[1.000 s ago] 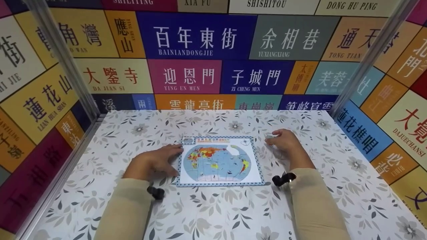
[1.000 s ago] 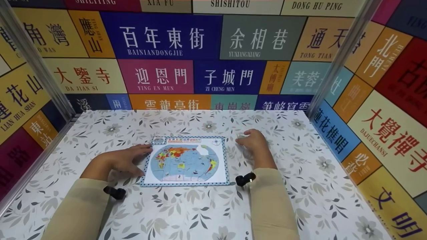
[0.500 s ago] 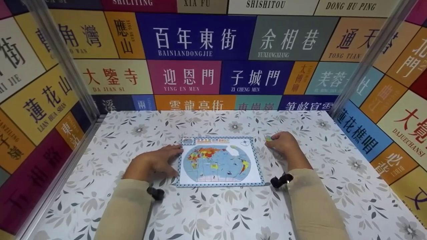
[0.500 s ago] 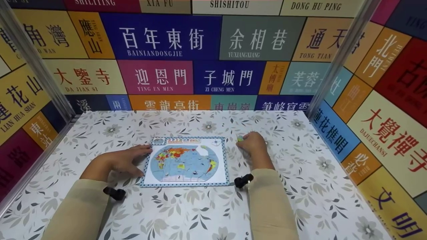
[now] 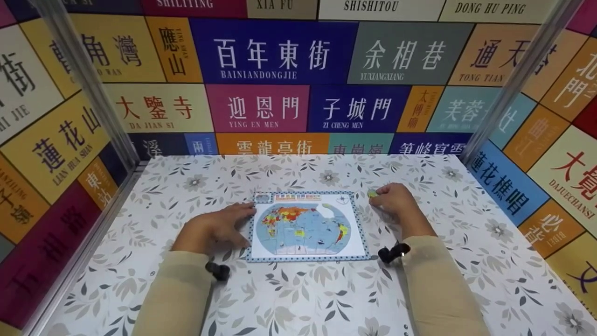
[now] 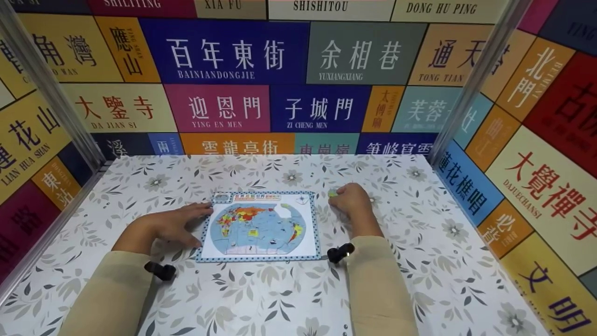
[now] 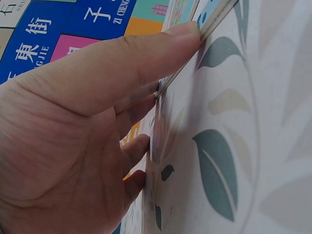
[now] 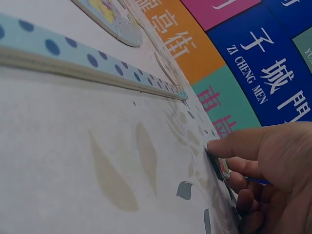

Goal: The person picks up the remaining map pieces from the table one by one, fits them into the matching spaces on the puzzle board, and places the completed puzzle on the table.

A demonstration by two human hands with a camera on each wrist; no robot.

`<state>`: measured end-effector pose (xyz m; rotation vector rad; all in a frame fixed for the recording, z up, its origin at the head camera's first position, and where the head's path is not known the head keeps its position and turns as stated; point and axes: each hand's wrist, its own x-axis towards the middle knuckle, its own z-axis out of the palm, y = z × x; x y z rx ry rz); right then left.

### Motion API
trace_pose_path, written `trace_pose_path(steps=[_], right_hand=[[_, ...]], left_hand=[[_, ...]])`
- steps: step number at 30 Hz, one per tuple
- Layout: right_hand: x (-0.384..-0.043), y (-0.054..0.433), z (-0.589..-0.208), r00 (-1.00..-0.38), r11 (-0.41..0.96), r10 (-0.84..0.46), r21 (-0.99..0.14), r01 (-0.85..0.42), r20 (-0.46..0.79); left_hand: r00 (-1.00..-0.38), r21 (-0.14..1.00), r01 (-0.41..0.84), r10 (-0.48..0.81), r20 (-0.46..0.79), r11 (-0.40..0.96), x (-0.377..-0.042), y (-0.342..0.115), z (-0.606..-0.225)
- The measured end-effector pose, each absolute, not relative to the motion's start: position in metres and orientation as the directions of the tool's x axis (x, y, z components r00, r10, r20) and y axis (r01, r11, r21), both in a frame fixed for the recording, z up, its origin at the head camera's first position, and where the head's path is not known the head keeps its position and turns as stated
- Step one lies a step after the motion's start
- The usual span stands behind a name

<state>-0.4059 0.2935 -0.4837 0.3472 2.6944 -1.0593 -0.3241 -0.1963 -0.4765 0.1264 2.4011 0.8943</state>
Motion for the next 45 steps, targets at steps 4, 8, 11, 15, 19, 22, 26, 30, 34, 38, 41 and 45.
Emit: trace_pose_path(steps=[4, 8, 11, 15, 19, 22, 26, 30, 34, 38, 41, 45], right_hand=[[-0.404, 0.286, -0.478, -0.94, 0.678, 0.127, -0.663, 0.316, -0.318], [-0.399, 0.275, -0.468, -0.951, 0.664, 0.082, -0.696, 0.275, -0.297], [-0.396, 0.268, -0.461, -0.959, 0.663, 0.049, -0.709, 0.239, -0.277], [-0.395, 0.257, -0.456, -0.964, 0.669, 0.004, -0.715, 0.201, -0.267], [-0.394, 0.244, -0.453, -0.971, 0.711, -0.05, -0.691, 0.132, -0.236], [-0.392, 0.233, -0.452, -0.97, 0.724, -0.07, -0.681, 0.112, -0.234], [-0.387, 0.22, -0.45, -0.97, 0.714, -0.104, -0.695, 0.082, -0.222], [-0.382, 0.209, -0.449, -0.969, 0.702, -0.153, -0.711, 0.034, -0.197], [-0.379, 0.2, -0.45, -0.967, 0.718, -0.178, -0.696, -0.002, -0.181], [-0.376, 0.194, -0.451, -0.966, 0.726, -0.176, -0.687, 0.003, -0.19], [-0.375, 0.191, -0.453, -0.965, 0.731, -0.174, -0.683, 0.007, -0.196], [-0.375, 0.187, -0.458, -0.962, 0.742, -0.199, -0.67, -0.022, -0.188]], left_hand=[[-0.835, 0.617, -0.094, 0.276, -0.476, 0.781, -0.325, -0.196, -0.476], [-0.834, 0.614, -0.101, 0.269, -0.481, 0.783, -0.325, -0.196, -0.475], [-0.833, 0.609, -0.095, 0.272, -0.482, 0.788, -0.325, -0.196, -0.475], [-0.834, 0.613, -0.094, 0.274, -0.479, 0.784, -0.324, -0.196, -0.475], [-0.836, 0.637, -0.132, 0.26, -0.484, 0.76, -0.321, -0.196, -0.474], [-0.833, 0.646, -0.15, 0.256, -0.491, 0.749, -0.321, -0.196, -0.473], [-0.828, 0.649, -0.167, 0.252, -0.501, 0.742, -0.321, -0.196, -0.472], [-0.826, 0.654, -0.179, 0.249, -0.506, 0.735, -0.32, -0.195, -0.472], [-0.827, 0.66, -0.183, 0.249, -0.504, 0.728, -0.32, -0.195, -0.473], [-0.829, 0.66, -0.176, 0.252, -0.499, 0.73, -0.321, -0.195, -0.473], [-0.828, 0.658, -0.177, 0.251, -0.501, 0.732, -0.32, -0.196, -0.472], [-0.83, 0.654, -0.157, 0.26, -0.493, 0.74, -0.32, -0.196, -0.472]])
